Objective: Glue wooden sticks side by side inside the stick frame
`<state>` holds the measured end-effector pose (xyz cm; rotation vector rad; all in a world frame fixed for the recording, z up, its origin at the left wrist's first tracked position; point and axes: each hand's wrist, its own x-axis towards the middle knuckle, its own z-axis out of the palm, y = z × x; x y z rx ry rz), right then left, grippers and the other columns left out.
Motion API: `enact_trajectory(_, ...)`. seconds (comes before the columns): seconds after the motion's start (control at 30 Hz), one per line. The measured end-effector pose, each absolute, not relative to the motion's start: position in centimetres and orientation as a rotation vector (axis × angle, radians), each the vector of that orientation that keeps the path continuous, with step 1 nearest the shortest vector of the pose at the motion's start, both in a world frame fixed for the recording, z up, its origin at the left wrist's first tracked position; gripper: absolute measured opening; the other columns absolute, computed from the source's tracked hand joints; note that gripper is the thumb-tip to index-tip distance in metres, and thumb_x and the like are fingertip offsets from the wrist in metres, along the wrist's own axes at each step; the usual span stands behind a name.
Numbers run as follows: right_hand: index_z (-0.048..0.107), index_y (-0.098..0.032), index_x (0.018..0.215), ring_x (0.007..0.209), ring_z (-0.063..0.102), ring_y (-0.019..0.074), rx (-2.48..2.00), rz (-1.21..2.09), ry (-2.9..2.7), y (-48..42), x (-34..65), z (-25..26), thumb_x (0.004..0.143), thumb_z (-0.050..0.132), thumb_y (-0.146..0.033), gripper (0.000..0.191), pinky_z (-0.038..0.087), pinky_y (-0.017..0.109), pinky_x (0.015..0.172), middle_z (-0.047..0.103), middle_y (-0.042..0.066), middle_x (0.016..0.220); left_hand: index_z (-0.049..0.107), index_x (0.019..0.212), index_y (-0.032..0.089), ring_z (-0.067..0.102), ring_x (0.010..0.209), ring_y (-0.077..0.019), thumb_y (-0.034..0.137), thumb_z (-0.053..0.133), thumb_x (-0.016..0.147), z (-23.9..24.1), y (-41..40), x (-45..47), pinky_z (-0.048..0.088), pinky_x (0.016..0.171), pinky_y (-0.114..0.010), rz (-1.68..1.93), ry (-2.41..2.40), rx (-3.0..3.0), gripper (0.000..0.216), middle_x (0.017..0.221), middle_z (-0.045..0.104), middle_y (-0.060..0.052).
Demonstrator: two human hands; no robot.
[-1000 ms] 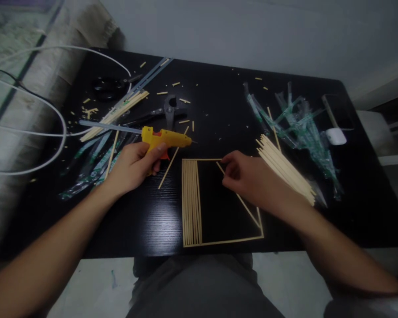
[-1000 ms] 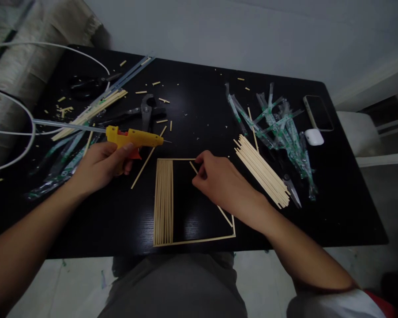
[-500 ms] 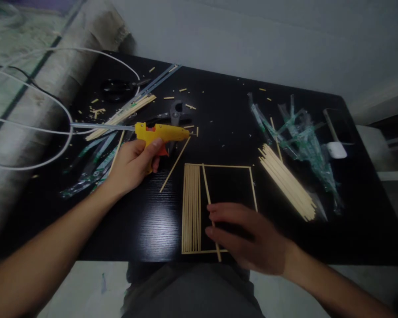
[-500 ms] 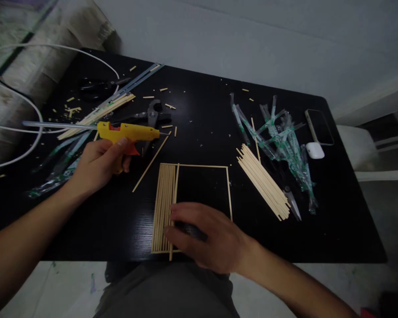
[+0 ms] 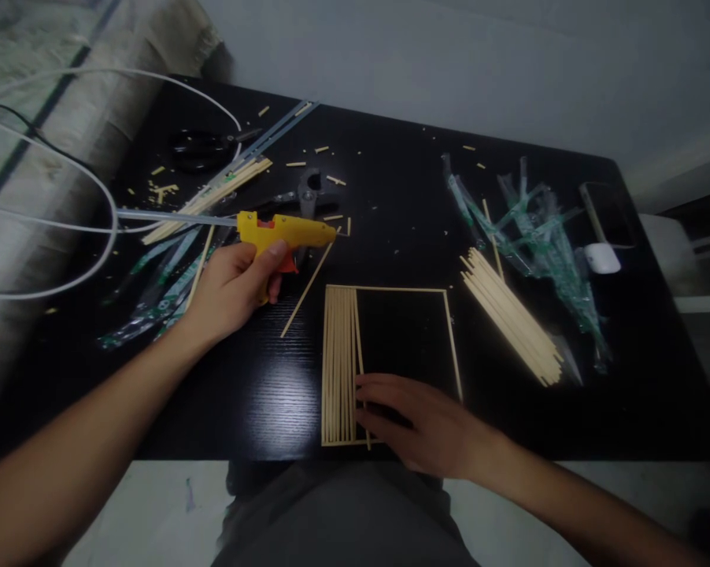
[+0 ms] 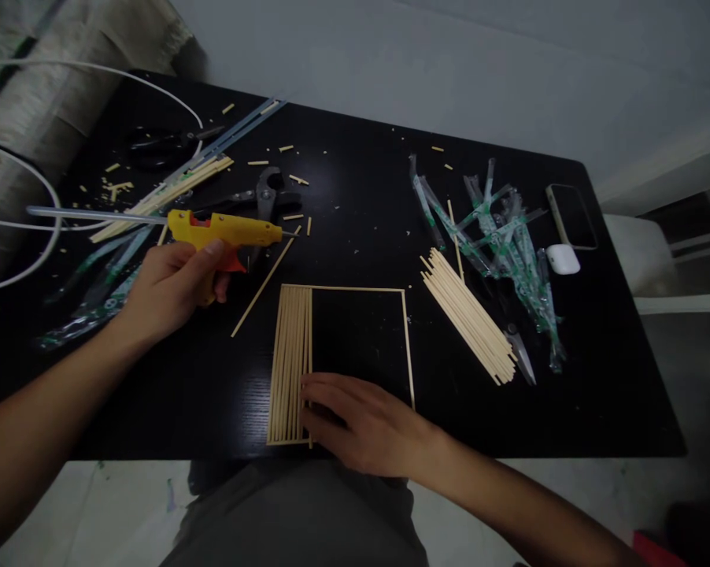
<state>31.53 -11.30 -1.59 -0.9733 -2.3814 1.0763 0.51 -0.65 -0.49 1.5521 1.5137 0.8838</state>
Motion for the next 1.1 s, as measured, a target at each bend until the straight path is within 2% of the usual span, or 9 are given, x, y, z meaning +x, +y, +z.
enact_trajectory(0.13, 0.071, -0.022, 0.137, 0.129, 0.080, 0.0211, -0.896, 0.956, -2.449, -11.3, 31.7, -2.1, 0.117, 0.057, -0.031, 0.026, 0.070, 0.037, 0.107, 0.082, 0.009, 0.133, 0.064, 0.053, 0.023, 0.042, 0.040, -0.0107, 0.071, 0.055, 0.104, -0.4, -0.7, 0.6, 0.031, 0.044, -0.029, 0.865, 1.528, 1.560, 0.071, 0.040, 0.048, 0.000)
enact_trajectory(0.3, 0.074, -0.014, 0.127, 0.139, 0.073, 0.0263, -0.618, 0.610, -2.491, -10.6, 32.1, -2.2, 0.108, 0.058, -0.008, 0.025, 0.069, 0.041, 0.109, 0.080, 0.016, 0.132, 0.064, 0.054, 0.022, 0.041, 0.040, -0.0093, 0.071, 0.053, 0.106, -0.3, -0.8, 0.5, 0.031, 0.045, -0.029, 0.858, 1.531, 1.575, 0.073, 0.041, 0.047, 0.001)
enact_trajectory(0.43, 0.073, -0.015, 0.126, 0.136, 0.075, 0.0279, -0.665, 0.664, -2.451, -10.4, 32.1, -2.0, 0.109, 0.068, -0.021, 0.018, 0.070, 0.045, 0.108, 0.079, 0.016, 0.130, 0.064, 0.055, 0.021, 0.044, 0.043, -0.0092, 0.073, 0.054, 0.104, -0.4, -0.7, 0.5, 0.032, 0.046, -0.029, 0.863, 1.527, 1.574, 0.072, 0.044, 0.052, 0.000)
enact_trajectory(0.57, 0.071, -0.016, 0.133, 0.140, 0.072, 0.0312, -0.693, 0.745, -2.440, -10.9, 32.2, -2.3, 0.108, 0.074, -0.033, 0.031, 0.068, 0.052, 0.109, 0.077, 0.018, 0.135, 0.064, 0.054, 0.022, 0.043, 0.042, -0.0088, 0.068, 0.056, 0.106, -0.4, -0.8, 0.5, 0.030, 0.046, -0.030, 0.870, 1.538, 1.565, 0.070, 0.043, 0.049, 0.001)
enact_trajectory(0.63, 0.070, -0.016, 0.136, 0.140, 0.072, 0.0316, -0.713, 0.755, -2.424, -11.1, 32.2, -2.5, 0.107, 0.076, -0.033, 0.034, 0.068, 0.052, 0.110, 0.077, 0.018, 0.136, 0.065, 0.055, 0.021, 0.044, 0.042, -0.0085, 0.067, 0.057, 0.106, -0.3, -0.8, 0.6, 0.031, 0.047, -0.029, 0.875, 1.541, 1.570, 0.069, 0.043, 0.050, 0.002)
enact_trajectory(0.83, 0.069, -0.016, 0.138, 0.142, 0.071, 0.0305, -0.720, 0.810, -2.386, -11.4, 32.0, -3.0, 0.107, 0.075, -0.027, 0.033, 0.067, 0.049, 0.113, 0.074, 0.017, 0.137, 0.065, 0.055, 0.021, 0.043, 0.040, -0.0081, 0.082, 0.057, 0.101, -0.3, -0.9, 0.7, 0.027, 0.043, -0.029, 0.894, 1.523, 1.548, 0.077, 0.042, 0.051, 0.002)
enact_trajectory(0.97, 0.068, -0.014, 0.137, 0.144, 0.069, 0.0294, -0.701, 0.806, -2.419, -11.0, 32.1, -2.8, 0.108, 0.071, -0.020, 0.029, 0.065, 0.047, 0.116, 0.074, 0.018, 0.138, 0.065, 0.055, 0.021, 0.041, 0.040, -0.0082, 0.082, 0.058, 0.101, -0.2, -0.9, 0.8, 0.027, 0.044, -0.030, 0.886, 1.526, 1.546, 0.076, 0.041, 0.049, 0.003)
enact_trajectory(1.1, 0.069, -0.015, 0.134, 0.145, 0.069, 0.0291, -0.714, 0.787, -2.420, -10.7, 32.0, -2.6, 0.111, 0.069, -0.026, 0.025, 0.066, 0.048, 0.116, 0.074, 0.018, 0.138, 0.065, 0.055, 0.022, 0.043, 0.042, -0.0086, 0.078, 0.057, 0.104, -0.3, -0.9, 0.6, 0.030, 0.047, -0.031, 0.867, 1.542, 1.560, 0.075, 0.043, 0.051, 0.002)
